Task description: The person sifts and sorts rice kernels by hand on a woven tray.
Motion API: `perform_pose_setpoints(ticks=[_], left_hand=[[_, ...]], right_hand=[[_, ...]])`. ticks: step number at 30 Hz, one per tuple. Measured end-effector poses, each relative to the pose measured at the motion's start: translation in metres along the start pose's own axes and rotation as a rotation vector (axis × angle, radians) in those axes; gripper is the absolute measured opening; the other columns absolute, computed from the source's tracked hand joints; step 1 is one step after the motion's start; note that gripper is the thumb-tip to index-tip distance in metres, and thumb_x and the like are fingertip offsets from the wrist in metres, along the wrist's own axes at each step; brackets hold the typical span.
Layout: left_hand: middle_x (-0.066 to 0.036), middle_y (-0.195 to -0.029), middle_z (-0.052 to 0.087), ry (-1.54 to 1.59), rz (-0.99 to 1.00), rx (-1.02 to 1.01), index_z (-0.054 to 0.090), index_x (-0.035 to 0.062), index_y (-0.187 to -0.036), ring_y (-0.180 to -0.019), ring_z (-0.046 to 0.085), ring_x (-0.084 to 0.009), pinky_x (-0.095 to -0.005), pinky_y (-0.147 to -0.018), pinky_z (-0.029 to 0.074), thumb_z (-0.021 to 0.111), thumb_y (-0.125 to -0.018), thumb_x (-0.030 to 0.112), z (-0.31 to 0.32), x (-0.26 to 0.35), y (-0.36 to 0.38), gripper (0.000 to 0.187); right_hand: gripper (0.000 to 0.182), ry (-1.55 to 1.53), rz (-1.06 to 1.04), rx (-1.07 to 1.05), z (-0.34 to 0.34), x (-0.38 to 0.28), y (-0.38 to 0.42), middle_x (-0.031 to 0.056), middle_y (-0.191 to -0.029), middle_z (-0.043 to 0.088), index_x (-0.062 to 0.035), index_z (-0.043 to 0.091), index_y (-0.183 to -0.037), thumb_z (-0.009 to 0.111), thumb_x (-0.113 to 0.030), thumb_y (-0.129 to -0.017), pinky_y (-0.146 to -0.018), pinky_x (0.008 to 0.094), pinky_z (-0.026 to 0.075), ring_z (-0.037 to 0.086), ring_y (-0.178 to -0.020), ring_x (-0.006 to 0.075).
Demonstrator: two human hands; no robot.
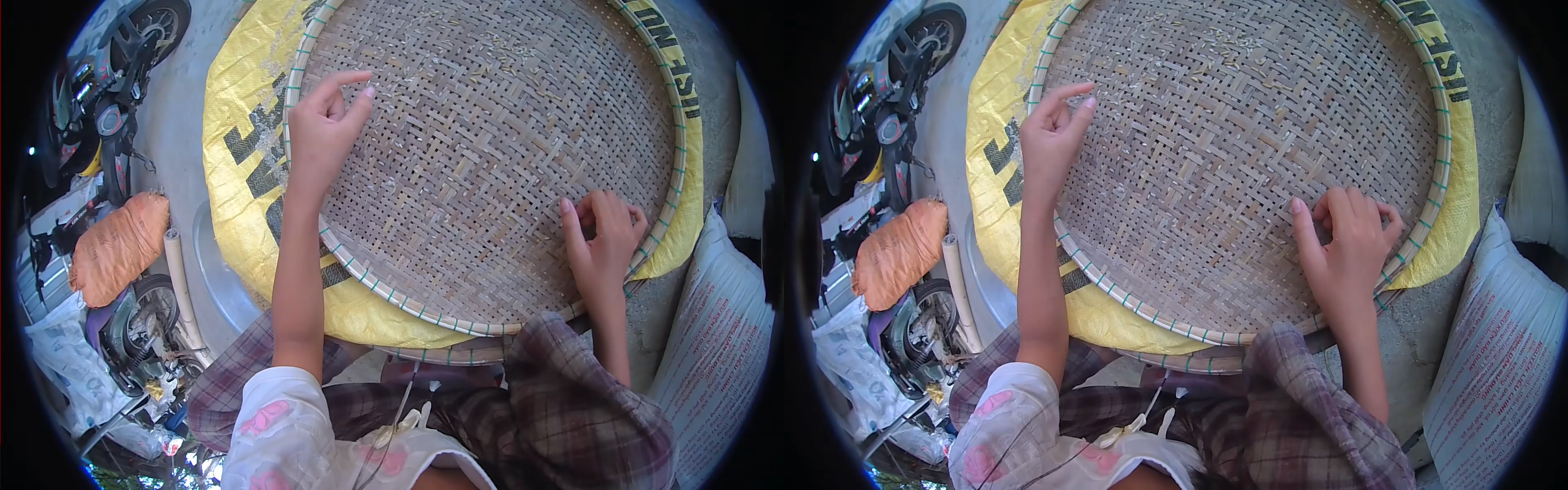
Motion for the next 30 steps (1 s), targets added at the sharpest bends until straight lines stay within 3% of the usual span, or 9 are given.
perform_pose_setpoints(ticks=[6,11,17,21,24,26,27,29,30], left_hand=[[0.007,-0.05,0.024,-0.261,0.076,-0.142,0.069,0.0103,-0.093,-0.047,0.022,-0.0036,-0.0232,-0.045,0.018,0.068,-0.075,0.016,-0.012,0.012,0.02,0.019],[-0.007,-0.058,0.054,-0.386,0.114,-0.41,0.065,0.0061,-0.092,-0.047,0.041,-0.0117,-0.0268,-0.045,0.034,0.067,-0.074,0.018,-0.017,0.021,0.037,0.021],[-0.013,-0.079,0.064,-0.38,0.334,-0.331,0.063,0.0039,-0.086,-0.063,0.062,-0.0253,-0.0334,-0.057,0.048,0.063,-0.077,0.012,0.002,0.008,0.046,0.013],[-0.013,-0.078,0.064,-0.336,0.387,-0.264,0.061,0.0023,-0.084,-0.067,0.062,-0.0281,-0.0351,-0.057,0.048,0.062,-0.077,0.009,0.007,-0.001,0.05,0.01],[-0.011,-0.069,0.06,-0.376,0.462,-0.22,0.06,0.0021,-0.082,-0.057,0.06,-0.0231,-0.0312,-0.051,0.046,0.063,-0.075,0.008,0.01,0.002,0.052,0.01],[-0.008,-0.058,0.05,-0.307,0.206,-0.213,0.056,0.0019,-0.081,-0.043,0.047,-0.0169,-0.0271,-0.043,0.038,0.059,-0.074,0.003,0.009,0.006,0.052,0.007],[-0.008,-0.058,0.05,-0.307,0.209,-0.215,0.056,0.0019,-0.081,-0.043,0.047,-0.0169,-0.0271,-0.043,0.038,0.059,-0.074,0.003,0.01,0.002,0.051,0.007],[-0.004,-0.052,0.037,1.018,-0.277,-0.302,0.052,0.0032,-0.078,-0.04,0.03,-0.0109,-0.0238,-0.041,0.028,0.051,-0.076,0.006,0.012,-0.013,0.05,0.003],[-0.004,-0.052,0.037,1.016,-0.278,-0.299,0.052,0.0032,-0.078,-0.04,0.03,-0.0109,-0.0238,-0.041,0.028,0.051,-0.076,0.006,0.013,-0.008,0.047,0.003]], right_hand=[[0.026,0.002,0.0,-0.008,0.0,0.0,0.0,0.0033,-0.064,0.042,-0.0075,0.046,-0.067,0.061,-0.025,-0.079,-0.079,0.0345,0.028,0.044,-0.065,0.0193],[0.026,0.001,-0.001,-0.011,0.0,0.0,0.0,0.0032,-0.064,0.041,-0.0073,0.046,-0.067,0.061,-0.024,-0.08,-0.079,0.0345,0.028,0.044,-0.065,0.0194],[0.026,0.005,0.002,-0.006,0.001,0.001,0.001,0.0029,-0.064,0.041,-0.0074,0.046,-0.068,0.061,-0.025,-0.08,-0.079,0.0342,0.028,0.044,-0.065,0.0189],[0.026,0.009,0.001,-0.012,0.001,0.001,0.001,0.0027,-0.064,0.042,-0.0076,0.046,-0.067,0.061,-0.025,-0.08,-0.079,0.0339,0.028,0.044,-0.065,0.0187],[0.026,0.015,-0.003,-0.01,0.001,0.001,0.001,0.0027,-0.064,0.042,-0.0077,0.046,-0.067,0.061,-0.025,-0.08,-0.079,0.0339,0.028,0.045,-0.066,0.0187],[0.026,0.011,-0.002,-0.005,0.0,0.001,0.0,0.0028,-0.064,0.042,-0.0078,0.046,-0.067,0.061,-0.025,-0.08,-0.079,0.034,0.028,0.045,-0.066,0.0187],[0.027,0.01,-0.001,-0.007,0.0,0.001,0.0,0.0029,-0.064,0.042,-0.0077,0.046,-0.067,0.061,-0.026,-0.08,-0.079,0.034,0.028,0.045,-0.066,0.0188],[0.027,0.005,0.002,-0.013,0.001,0.001,0.001,0.003,-0.064,0.042,-0.0077,0.046,-0.067,0.061,-0.026,-0.08,-0.079,0.034,0.028,0.045,-0.066,0.0189],[0.027,0.008,0.001,-0.01,0.001,0.001,0.001,0.003,-0.064,0.042,-0.0077,0.046,-0.067,0.061,-0.026,-0.08,-0.079,0.0341,0.028,0.045,-0.066,0.019]])
Point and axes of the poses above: each hand's wrist, its own y-axis away from the middle knuckle, its own z-axis out of the palm, x = y × z, the point moved 2 cm from there along -y, towards the middle knuckle
